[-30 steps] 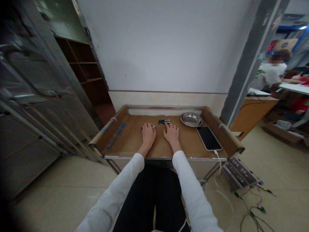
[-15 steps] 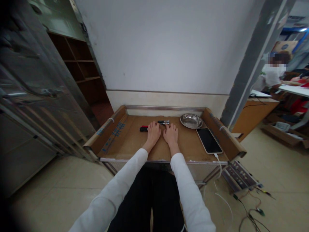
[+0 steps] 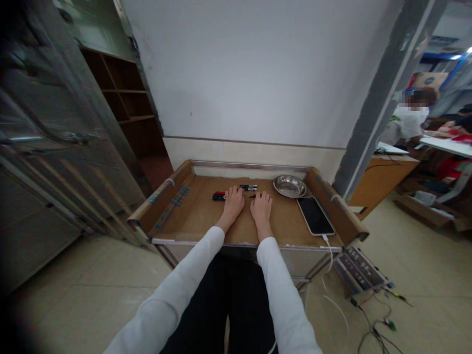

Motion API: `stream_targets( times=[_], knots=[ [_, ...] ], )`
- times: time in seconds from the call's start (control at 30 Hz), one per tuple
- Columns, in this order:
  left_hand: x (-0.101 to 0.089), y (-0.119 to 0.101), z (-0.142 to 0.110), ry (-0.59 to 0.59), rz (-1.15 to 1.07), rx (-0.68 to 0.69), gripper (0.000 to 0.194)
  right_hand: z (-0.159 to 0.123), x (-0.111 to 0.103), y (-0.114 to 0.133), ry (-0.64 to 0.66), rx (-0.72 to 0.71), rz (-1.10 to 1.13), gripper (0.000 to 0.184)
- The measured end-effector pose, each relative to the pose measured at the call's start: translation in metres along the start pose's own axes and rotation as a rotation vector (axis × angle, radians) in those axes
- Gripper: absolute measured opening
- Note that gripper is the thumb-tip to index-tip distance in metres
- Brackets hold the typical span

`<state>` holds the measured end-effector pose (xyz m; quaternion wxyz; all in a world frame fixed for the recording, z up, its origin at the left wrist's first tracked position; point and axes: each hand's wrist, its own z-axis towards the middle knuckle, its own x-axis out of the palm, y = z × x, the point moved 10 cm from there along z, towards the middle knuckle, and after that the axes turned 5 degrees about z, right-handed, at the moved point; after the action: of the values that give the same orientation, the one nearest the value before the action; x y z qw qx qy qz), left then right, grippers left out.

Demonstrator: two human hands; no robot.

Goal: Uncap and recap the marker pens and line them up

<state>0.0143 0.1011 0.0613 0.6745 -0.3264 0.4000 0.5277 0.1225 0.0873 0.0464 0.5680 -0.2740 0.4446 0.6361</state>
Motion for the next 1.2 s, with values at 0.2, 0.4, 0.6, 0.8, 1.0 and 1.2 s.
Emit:
stream_targets(
  times=[0.2,0.4,0.6,0.8,1.0,1.2],
  knots=[
    [0.006,0.002,0.0,0.026,-0.013,-0.006,0.025,0.001,0.004,0.0,0.038,-0.004,0.01,0.024],
    [0.013,-0.01,0.001,0.084,-0.073,0.125,0.02,0.0,0.001,0.003,0.069,-0.035,-0.003,0.026],
    [0.015,-0.008,0.002,0.073,-0.093,0.116,0.019,0.0,-0.003,0.006,0.07,-0.051,0.01,0.028],
    [0.018,-0.008,0.003,0.065,-0.123,0.118,0.018,0.0,-0.002,0.005,0.067,-0.048,0.032,0.026],
    [0.018,-0.007,0.003,0.077,-0.136,0.12,0.017,0.0,-0.001,0.006,0.083,-0.068,0.037,0.027],
    [0.019,-0.01,0.004,0.067,-0.175,0.16,0.016,0.0,-0.002,0.007,0.085,-0.078,0.069,0.026]
  ],
)
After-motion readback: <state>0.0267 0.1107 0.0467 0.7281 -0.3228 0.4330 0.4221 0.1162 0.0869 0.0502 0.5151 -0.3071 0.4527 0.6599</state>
